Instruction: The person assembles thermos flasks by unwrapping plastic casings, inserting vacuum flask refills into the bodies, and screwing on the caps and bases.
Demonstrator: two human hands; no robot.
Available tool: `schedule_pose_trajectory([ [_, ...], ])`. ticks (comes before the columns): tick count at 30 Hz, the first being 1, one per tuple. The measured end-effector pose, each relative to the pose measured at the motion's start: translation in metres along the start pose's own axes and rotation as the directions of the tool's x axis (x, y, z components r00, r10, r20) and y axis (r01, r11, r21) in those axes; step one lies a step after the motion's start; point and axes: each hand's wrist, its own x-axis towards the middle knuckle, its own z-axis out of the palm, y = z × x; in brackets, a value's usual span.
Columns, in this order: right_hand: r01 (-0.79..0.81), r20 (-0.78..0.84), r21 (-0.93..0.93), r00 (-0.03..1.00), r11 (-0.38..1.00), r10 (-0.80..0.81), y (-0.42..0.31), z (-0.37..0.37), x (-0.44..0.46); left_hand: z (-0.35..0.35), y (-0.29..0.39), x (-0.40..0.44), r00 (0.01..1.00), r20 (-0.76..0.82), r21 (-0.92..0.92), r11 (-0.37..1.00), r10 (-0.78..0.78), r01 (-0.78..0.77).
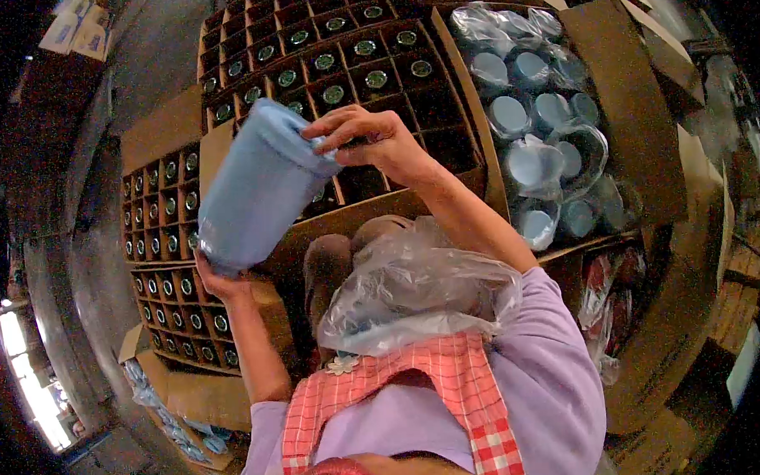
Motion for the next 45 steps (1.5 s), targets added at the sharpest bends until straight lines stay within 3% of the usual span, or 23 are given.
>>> schedule_pose_trajectory([
  [1,-0.172,-0.101,0.096,0.978,0.980,0.181,0.006,-0.007,0.000,-0.001,-0.007,0.003,0.989,-0.058,-0.123,0.984,-0.138,0.130],
  [3,-0.460,-0.239,0.345,0.800,0.818,0.550,-0.002,-0.005,0.006,-0.005,-0.013,0.000,0.987,0.089,0.098,0.985,0.136,-0.144],
  [4,-0.623,-0.245,0.323,0.672,0.713,0.699,-0.011,0.009,0.013,-0.004,-0.016,-0.002,0.951,0.187,0.185,0.942,0.246,-0.280],
  [5,-0.591,-0.280,0.131,0.748,0.796,0.601,0.011,0.007,0.005,0.000,-0.020,-0.001,0.892,0.292,0.250,0.873,0.345,-0.419],
  [6,-0.538,-0.309,-0.069,0.812,0.840,0.494,0.020,0.008,0.006,0.003,-0.019,0.001,0.917,0.256,0.234,0.901,0.305,-0.365],
  [7,-0.578,-0.309,0.086,0.759,0.812,0.573,0.019,0.007,-0.001,0.003,-0.018,0.004,0.964,0.182,0.205,0.952,0.192,-0.229],
  [9,-0.421,-0.312,0.211,0.827,0.882,0.469,0.019,0.004,-0.005,0.003,-0.018,0.011,0.998,0.036,0.107,0.993,-0.047,0.043],
  [10,-0.336,-0.324,0.274,0.850,0.901,0.415,0.021,0.003,-0.006,0.001,-0.021,0.009,0.998,0.033,0.074,0.996,-0.048,0.045],
  [13,-0.763,-0.501,-0.035,0.572,0.645,0.649,0.048,0.011,-0.004,-0.001,-0.037,0.004,0.908,0.312,0.272,0.889,0.281,-0.368],
  [14,-0.831,-0.509,-0.028,0.490,0.555,0.708,0.024,0.016,0.006,0.003,-0.036,0.007,0.898,0.313,0.340,0.847,0.308,-0.409],
  [17,-0.691,-0.409,-0.029,0.668,0.723,0.622,0.047,0.006,-0.013,0.006,-0.047,0.017,0.996,0.085,0.233,0.972,-0.007,-0.014],
  [18,-0.464,-0.429,0.036,0.793,0.885,0.433,0.055,0.008,-0.018,0.000,-0.047,0.026,0.952,0.027,0.279,0.917,-0.305,0.286],
  [21,-0.122,-0.359,-0.414,0.933,0.902,-0.039,0.051,-0.014,-0.031,0.001,-0.049,0.037,0.753,-0.125,0.034,0.755,-0.646,0.654],
  [24,-0.247,-0.346,-0.752,0.937,0.612,-0.047,0.076,-0.054,-0.061,-0.032,-0.069,0.052,0.786,-0.133,0.004,0.792,-0.604,0.610],
  [27,-0.285,-0.272,-0.958,0.910,-0.003,0.314,0.137,-0.093,-0.119,-0.045,-0.073,0.052,0.812,-0.193,0.003,0.827,-0.551,0.562],
  [30,-0.338,-0.322,-0.941,0.909,0.017,0.265,0.129,-0.071,-0.097,-0.043,-0.070,0.053,0.809,-0.286,0.009,0.843,-0.513,0.537],
  [33,-0.241,-0.137,-0.926,0.932,0.290,0.336,0.158,-0.047,-0.054,-0.035,-0.066,0.049,0.793,-0.330,-0.031,0.845,-0.513,0.534],
  [35,-0.282,-0.156,-0.930,0.883,0.235,0.443,0.209,-0.029,-0.044,-0.032,-0.062,0.049,0.794,-0.327,-0.051,0.849,-0.512,0.526],
  [36,-0.184,-0.107,-0.954,0.947,0.238,0.303,0.235,-0.023,-0.045,-0.032,-0.058,0.049,0.799,-0.316,-0.046,0.849,-0.512,0.526],
  [38,-0.214,-0.130,-0.947,0.937,0.239,0.324,0.252,-0.016,-0.036,-0.039,-0.055,0.051,0.817,-0.260,-0.059,0.853,-0.515,0.519],
  [41,-0.259,-0.135,-0.779,0.959,0.571,0.250,0.281,-0.027,-0.036,-0.060,-0.056,0.052,0.838,-0.210,-0.095,0.863,-0.504,0.496],
  [43,-0.252,-0.071,-0.889,0.900,0.381,0.431,0.208,-0.021,0.000,-0.067,-0.054,0.051,0.829,-0.278,-0.091,0.873,-0.485,0.480],
  [45,-0.073,-0.024,-0.865,0.994,0.496,0.103,0.196,-0.027,0.014,-0.066,-0.047,0.051,0.805,-0.336,-0.097,0.869,-0.488,0.486],
])
